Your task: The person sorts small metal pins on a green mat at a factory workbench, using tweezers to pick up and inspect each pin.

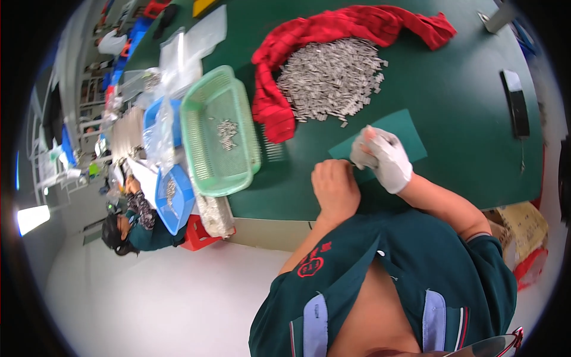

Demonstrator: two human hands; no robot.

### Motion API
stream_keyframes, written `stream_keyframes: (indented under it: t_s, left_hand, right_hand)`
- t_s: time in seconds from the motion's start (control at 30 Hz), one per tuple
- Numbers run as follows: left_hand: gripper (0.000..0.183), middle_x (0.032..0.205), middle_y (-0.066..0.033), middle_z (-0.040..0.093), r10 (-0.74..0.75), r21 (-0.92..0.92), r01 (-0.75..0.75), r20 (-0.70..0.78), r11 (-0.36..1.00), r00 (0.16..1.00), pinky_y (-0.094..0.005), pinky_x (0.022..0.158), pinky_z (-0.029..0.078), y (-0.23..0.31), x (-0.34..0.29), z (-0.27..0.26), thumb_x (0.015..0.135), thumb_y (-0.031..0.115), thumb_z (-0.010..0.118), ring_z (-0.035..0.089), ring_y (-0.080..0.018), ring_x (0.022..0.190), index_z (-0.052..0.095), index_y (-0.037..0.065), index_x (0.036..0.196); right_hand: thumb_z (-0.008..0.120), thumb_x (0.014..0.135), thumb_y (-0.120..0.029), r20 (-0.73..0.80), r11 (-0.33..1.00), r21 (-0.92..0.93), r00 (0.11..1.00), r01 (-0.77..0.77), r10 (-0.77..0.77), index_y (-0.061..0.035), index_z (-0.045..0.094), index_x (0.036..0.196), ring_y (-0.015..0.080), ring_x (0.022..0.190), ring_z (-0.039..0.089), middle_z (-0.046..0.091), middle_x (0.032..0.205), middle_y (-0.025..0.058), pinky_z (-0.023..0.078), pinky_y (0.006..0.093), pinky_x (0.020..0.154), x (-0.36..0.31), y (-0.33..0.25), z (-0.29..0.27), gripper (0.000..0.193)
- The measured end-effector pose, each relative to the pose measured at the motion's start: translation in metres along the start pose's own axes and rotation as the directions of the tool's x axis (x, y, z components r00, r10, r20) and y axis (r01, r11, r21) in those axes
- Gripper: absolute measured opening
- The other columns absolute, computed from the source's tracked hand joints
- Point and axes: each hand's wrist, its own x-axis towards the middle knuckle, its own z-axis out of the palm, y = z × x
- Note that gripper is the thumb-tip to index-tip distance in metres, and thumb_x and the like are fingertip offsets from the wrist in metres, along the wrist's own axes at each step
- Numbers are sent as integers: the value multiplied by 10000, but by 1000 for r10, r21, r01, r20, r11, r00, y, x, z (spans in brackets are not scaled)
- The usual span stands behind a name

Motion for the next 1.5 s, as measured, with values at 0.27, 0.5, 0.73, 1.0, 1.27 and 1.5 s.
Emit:
stream_keyframes:
  t_s: [0.27,0.5,0.73,1.0,1.27,1.5]
  left_hand:
    - [12,814,-117,541,-12,235,145,-491,961,871,-407,703,403,-52,34,-70,866,21,544,505,-308,777,537,11,864]
    - [94,881,-118,567,-33,240,197,-553,951,833,-391,742,430,-53,58,-77,830,8,587,516,-296,855,573,10,924]
    - [128,829,-82,586,131,-137,-133,-26,982,991,-372,715,436,-31,66,-4,739,47,673,546,-275,800,588,54,834]
    - [104,826,-86,575,100,-86,-96,51,992,994,-399,702,411,-36,70,18,772,92,655,524,-293,785,577,55,830]
    - [54,884,-41,519,-112,-660,191,160,727,981,-229,675,390,-35,64,-5,857,18,596,472,-128,751,550,22,885]
    - [53,946,-22,487,-65,-888,201,191,414,979,-197,684,360,-35,59,-16,879,7,579,439,-81,783,550,25,920]
  right_hand:
    - [484,966,-383,-4,999,2,999,35,-35,-95,396,662,100,520,324,334,547,-25,353,268,540,-5,-8,2,428]
    - [503,952,-336,27,991,-125,998,54,-51,-56,478,719,88,568,400,441,600,-9,356,253,567,-12,1,-3,365]
    - [553,933,-228,181,906,-404,982,128,-58,-16,481,702,75,607,357,404,626,-6,334,251,545,-23,-5,3,322]
    - [583,918,-221,180,901,-415,982,129,-57,3,524,720,80,573,355,393,586,6,317,272,513,-23,-8,2,304]
    - [575,919,-217,185,885,-439,980,153,-78,-1,455,661,93,556,326,359,571,26,302,292,499,-25,-9,5,357]
    - [594,904,-181,245,855,-468,962,225,-119,-6,417,646,90,550,314,342,570,24,291,291,487,-26,-5,5,358]
